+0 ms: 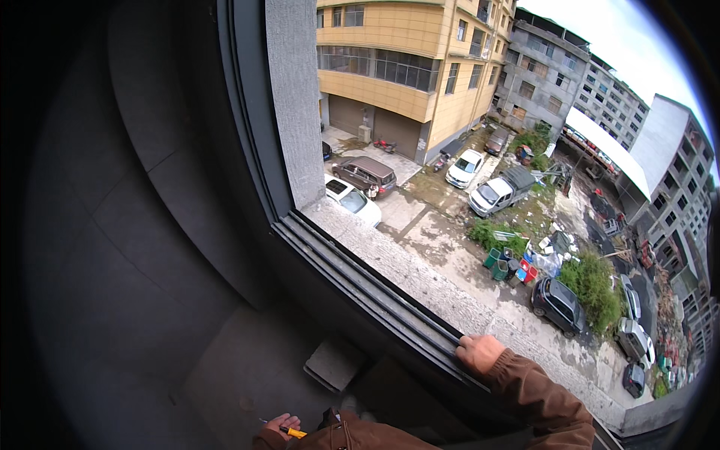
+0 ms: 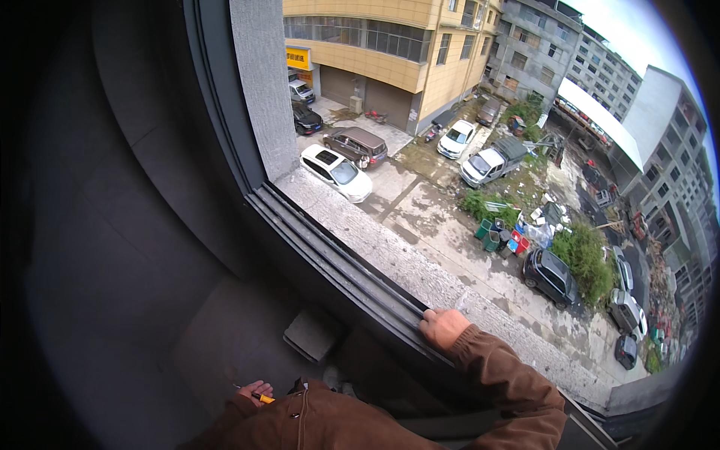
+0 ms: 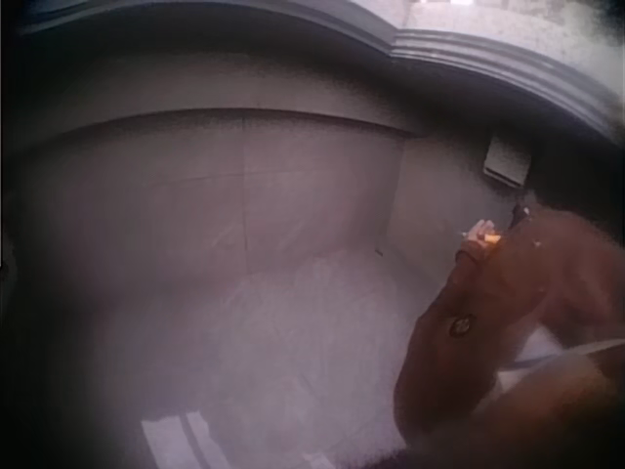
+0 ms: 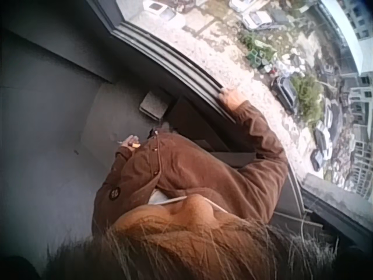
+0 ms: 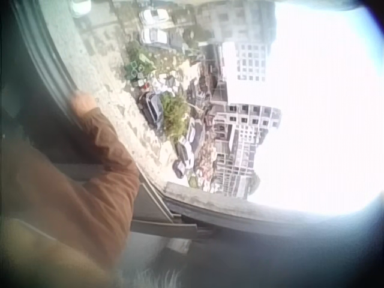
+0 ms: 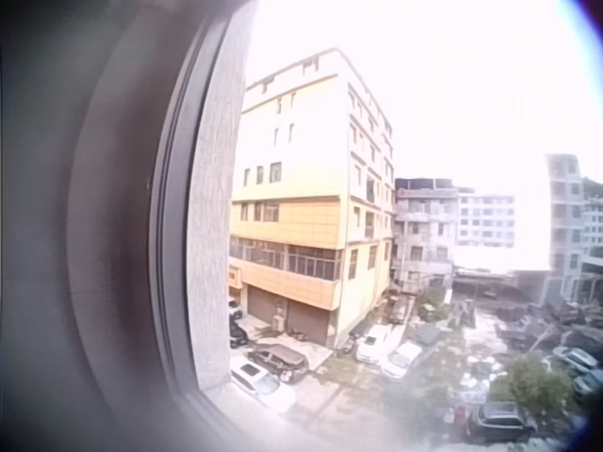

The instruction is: The person uses a yellow-handled screwdriver to press and seat a black rubber seal along the bottom and side edges of a window frame. The hands repeatedly run the tool along the seal to ensure it is flush with the frame.

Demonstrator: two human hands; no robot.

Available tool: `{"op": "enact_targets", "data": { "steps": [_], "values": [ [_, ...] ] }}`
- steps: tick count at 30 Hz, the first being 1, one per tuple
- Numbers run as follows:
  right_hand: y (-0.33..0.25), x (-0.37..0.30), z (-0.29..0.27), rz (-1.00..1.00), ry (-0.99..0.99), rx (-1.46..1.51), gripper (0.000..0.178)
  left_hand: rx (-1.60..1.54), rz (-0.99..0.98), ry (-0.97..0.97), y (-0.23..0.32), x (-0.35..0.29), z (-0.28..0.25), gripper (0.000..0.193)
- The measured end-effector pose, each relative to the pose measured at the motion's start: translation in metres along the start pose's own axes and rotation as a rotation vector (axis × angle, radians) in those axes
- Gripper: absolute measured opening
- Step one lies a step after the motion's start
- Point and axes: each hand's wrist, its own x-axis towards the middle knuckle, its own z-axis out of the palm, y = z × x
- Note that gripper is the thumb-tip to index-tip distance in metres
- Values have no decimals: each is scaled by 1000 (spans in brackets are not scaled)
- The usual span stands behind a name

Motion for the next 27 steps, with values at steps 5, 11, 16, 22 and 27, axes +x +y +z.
{"op": "enact_targets", "data": {
  "steps": [5, 11, 16, 22, 27],
  "values": [
    [19, -6, -17, 156, 152, -4, 13, 3, 12, 12, -1, -1, 13, 37],
    [8, -15, -36, 180, 239, 73, 37, 8, -14, 162, -4, -28, 71, 34],
    [-8, -5, -6, 103, 112, 78, 11, 13, 2, 163, -2, -53, 85, 36],
    [-9, -2, -2, 47, 51, -42, 6, -11, -18, 136, -4, -49, 80, 39],
    [3, 4, -27, 71, 99, -14, 5, -63, -9, 190, 6, -56, 89, 32]
  ]
}}
